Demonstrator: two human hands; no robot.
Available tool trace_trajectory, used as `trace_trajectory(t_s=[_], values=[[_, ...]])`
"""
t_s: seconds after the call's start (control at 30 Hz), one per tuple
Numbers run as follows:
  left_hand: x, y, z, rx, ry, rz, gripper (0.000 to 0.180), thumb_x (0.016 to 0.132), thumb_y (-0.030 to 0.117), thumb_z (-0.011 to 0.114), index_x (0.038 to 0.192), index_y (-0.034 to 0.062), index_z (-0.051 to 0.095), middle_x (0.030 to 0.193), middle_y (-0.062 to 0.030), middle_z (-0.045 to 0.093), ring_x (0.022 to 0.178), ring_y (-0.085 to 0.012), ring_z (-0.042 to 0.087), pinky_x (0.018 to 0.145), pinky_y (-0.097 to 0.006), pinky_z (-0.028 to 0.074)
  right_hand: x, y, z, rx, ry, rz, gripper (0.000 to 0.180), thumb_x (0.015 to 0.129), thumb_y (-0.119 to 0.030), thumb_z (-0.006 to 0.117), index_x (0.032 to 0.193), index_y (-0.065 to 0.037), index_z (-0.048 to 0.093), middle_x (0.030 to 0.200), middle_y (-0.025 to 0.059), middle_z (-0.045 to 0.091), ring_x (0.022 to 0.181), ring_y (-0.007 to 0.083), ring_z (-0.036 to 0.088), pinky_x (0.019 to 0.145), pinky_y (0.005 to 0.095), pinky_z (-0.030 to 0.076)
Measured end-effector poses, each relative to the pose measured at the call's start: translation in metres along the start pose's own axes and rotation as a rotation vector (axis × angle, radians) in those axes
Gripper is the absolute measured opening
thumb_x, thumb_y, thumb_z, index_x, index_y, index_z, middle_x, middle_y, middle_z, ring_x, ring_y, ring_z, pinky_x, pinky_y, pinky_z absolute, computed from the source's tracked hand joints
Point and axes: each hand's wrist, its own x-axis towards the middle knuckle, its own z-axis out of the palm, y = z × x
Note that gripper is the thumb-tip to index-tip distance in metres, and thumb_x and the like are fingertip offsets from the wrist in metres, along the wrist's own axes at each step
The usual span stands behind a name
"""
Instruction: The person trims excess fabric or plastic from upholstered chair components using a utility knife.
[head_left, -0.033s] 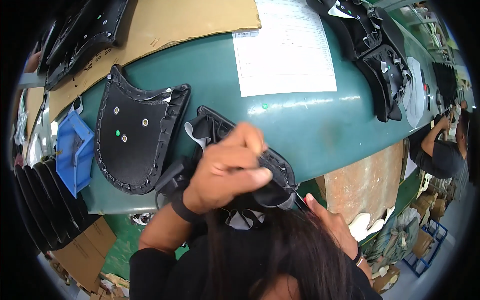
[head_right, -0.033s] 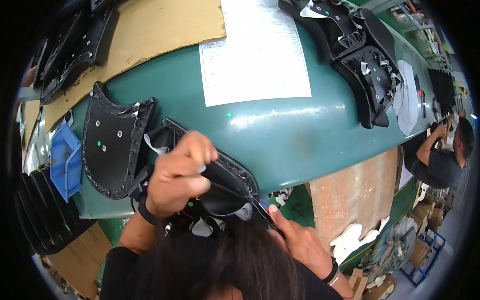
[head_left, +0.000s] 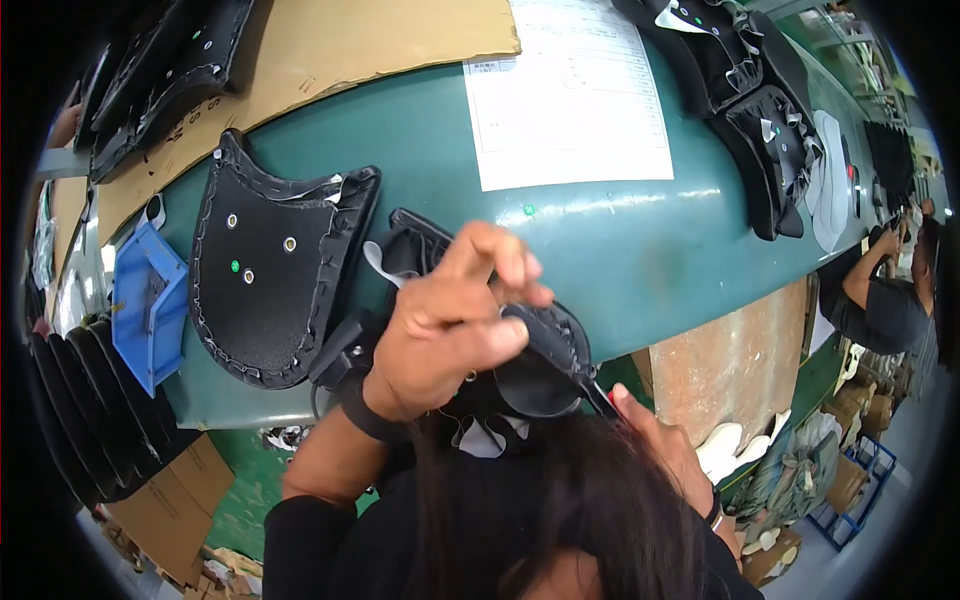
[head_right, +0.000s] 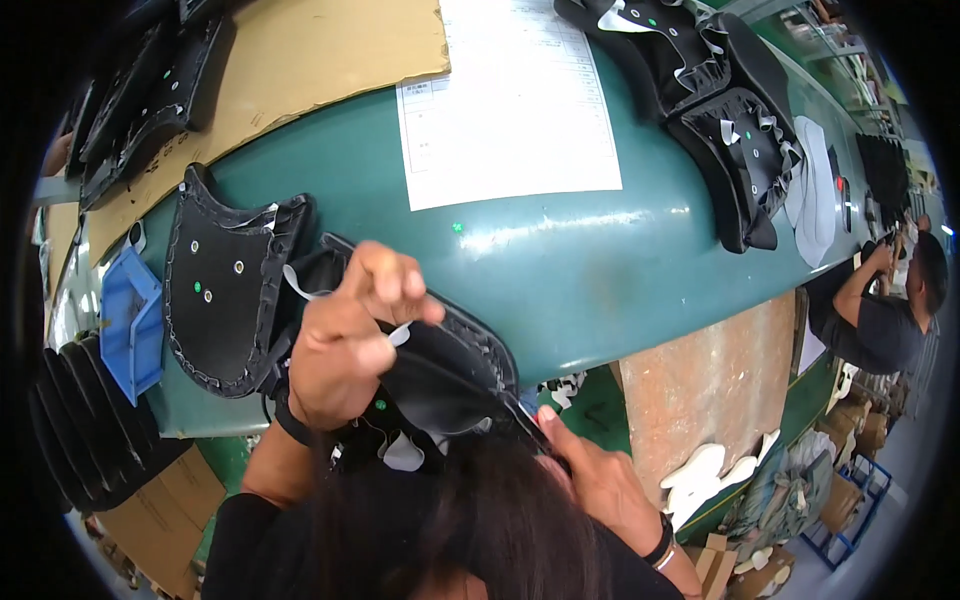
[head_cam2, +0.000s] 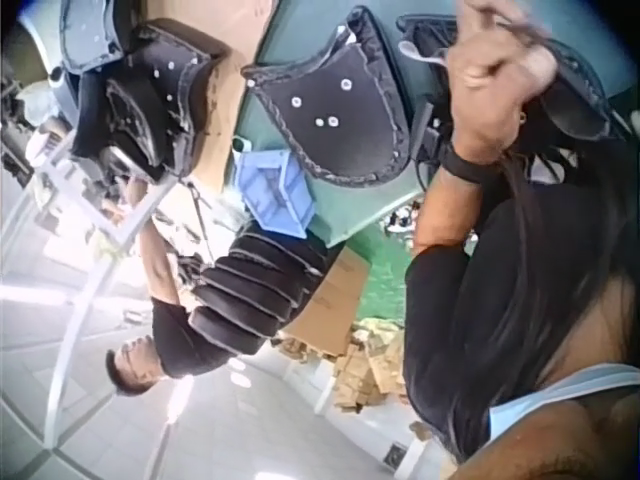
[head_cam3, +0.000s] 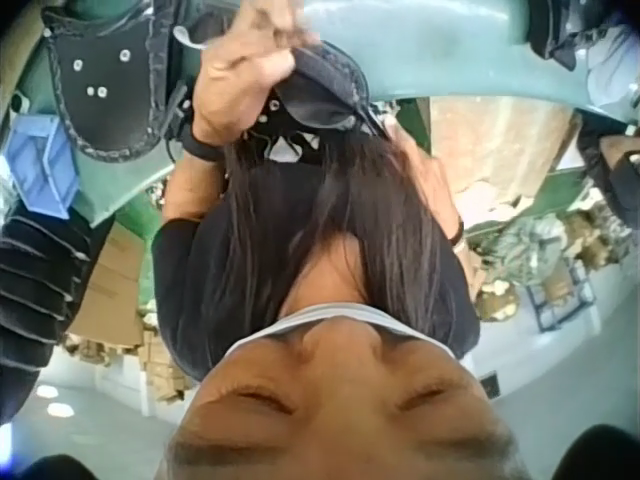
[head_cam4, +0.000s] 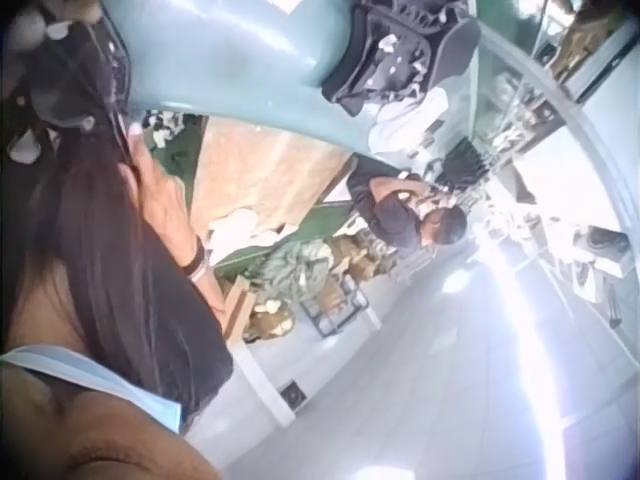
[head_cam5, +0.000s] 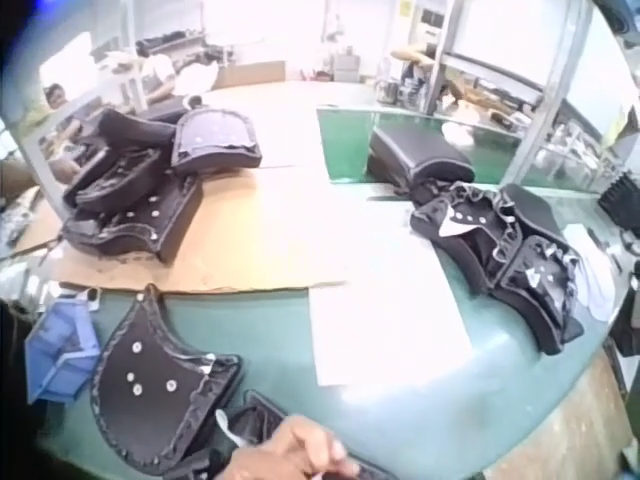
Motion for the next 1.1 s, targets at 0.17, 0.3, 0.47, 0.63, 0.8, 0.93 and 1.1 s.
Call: trace_trajectory(t_s=[0.17,0.3,0.47,0.63,0.8,0.93,1.1], values=[[0.032,0.02,0.008,1.109,-0.254,0.035,0.014,0.08,0.014,0.065,0.082,0.0036,0.057,0.08,-0.0104,0.057,0.074,-0.0229,0.059,0.064,-0.035,0.047,0.044,0.006,-0.026,-0.293,0.048,-0.084,0.055,0.089,-0.015,0.066,0.141,-0.02,0.049,0.069,0.0153,0.056,0.058,0.036,0.057,0.052,0.0456,0.045],[0.03,-0.008,0.01,1.675,-0.412,0.378,0.027,0.079,0.03,0.069,0.068,0.0068,0.062,0.068,-0.0069,0.057,0.071,-0.0286,0.057,0.06,-0.039,0.045,0.072,-0.005,-0.054,-0.456,-0.018,-0.107,0.055,0.089,-0.014,0.065,0.141,-0.025,0.05,0.069,0.0149,0.057,0.056,0.0368,0.057,0.052,0.0457,0.045],[0.05,-0.025,-0.002,1.184,-0.337,0.274,0.03,0.077,0.019,0.07,0.057,0.0027,0.054,0.063,-0.0067,0.051,0.066,-0.0216,0.05,0.058,-0.034,0.039,0.053,0.008,-0.007,-0.106,0.138,-0.081,0.058,0.092,-0.016,0.063,0.146,-0.014,0.04,0.081,0.0202,0.066,0.06,0.0396,0.061,0.055,0.0481,0.048],[0.071,-0.01,-0.012,0.064,-0.079,0.076,0.023,0.084,0.015,0.064,0.067,0.0045,0.053,0.073,0.001,0.046,0.07,-0.0078,0.041,0.065,-0.026,0.033,0.002,-0.007,0.041,-0.06,0.222,0.079,0.06,0.092,-0.018,0.066,0.145,-0.011,0.04,0.08,0.0194,0.068,0.058,0.039,0.063,0.053,0.0473,0.049],[0.09,-0.009,-0.028,1.24,-0.097,0.553,0.028,0.093,0.023,0.061,0.077,0.0008,0.058,0.075,0.0,0.05,0.074,-0.0104,0.045,0.067,-0.03,0.037,0.023,0.008,0.01,-0.275,0.268,-0.028,0.052,0.092,-0.024,0.063,0.142,-0.024,0.049,0.062,0.0132,0.055,0.051,0.0338,0.056,0.046,0.0438,0.042],[0.062,0.023,-0.016,1.024,0.013,-0.221,0.032,0.095,0.028,0.058,0.08,-0.0003,0.059,0.083,-0.0043,0.06,0.082,-0.0148,0.053,0.072,-0.028,0.04,0.055,0.035,-0.052,-0.521,0.198,-0.075,0.052,0.091,-0.022,0.063,0.141,-0.03,0.049,0.067,0.0128,0.058,0.055,0.0336,0.058,0.05,0.0457,0.042],[0.007,0.021,-0.011,0.95,0.065,0.247,0.024,0.085,0.01,0.066,0.067,-0.0003,0.054,0.111,-0.0147,0.064,0.098,-0.0233,0.063,0.089,-0.033,0.046,0.104,0.045,-0.098,-0.529,-0.044,-0.337,0.051,0.089,-0.02,0.063,0.138,-0.03,0.052,0.069,0.0068,0.059,0.06,0.0305,0.06,0.054,0.043,0.043]])
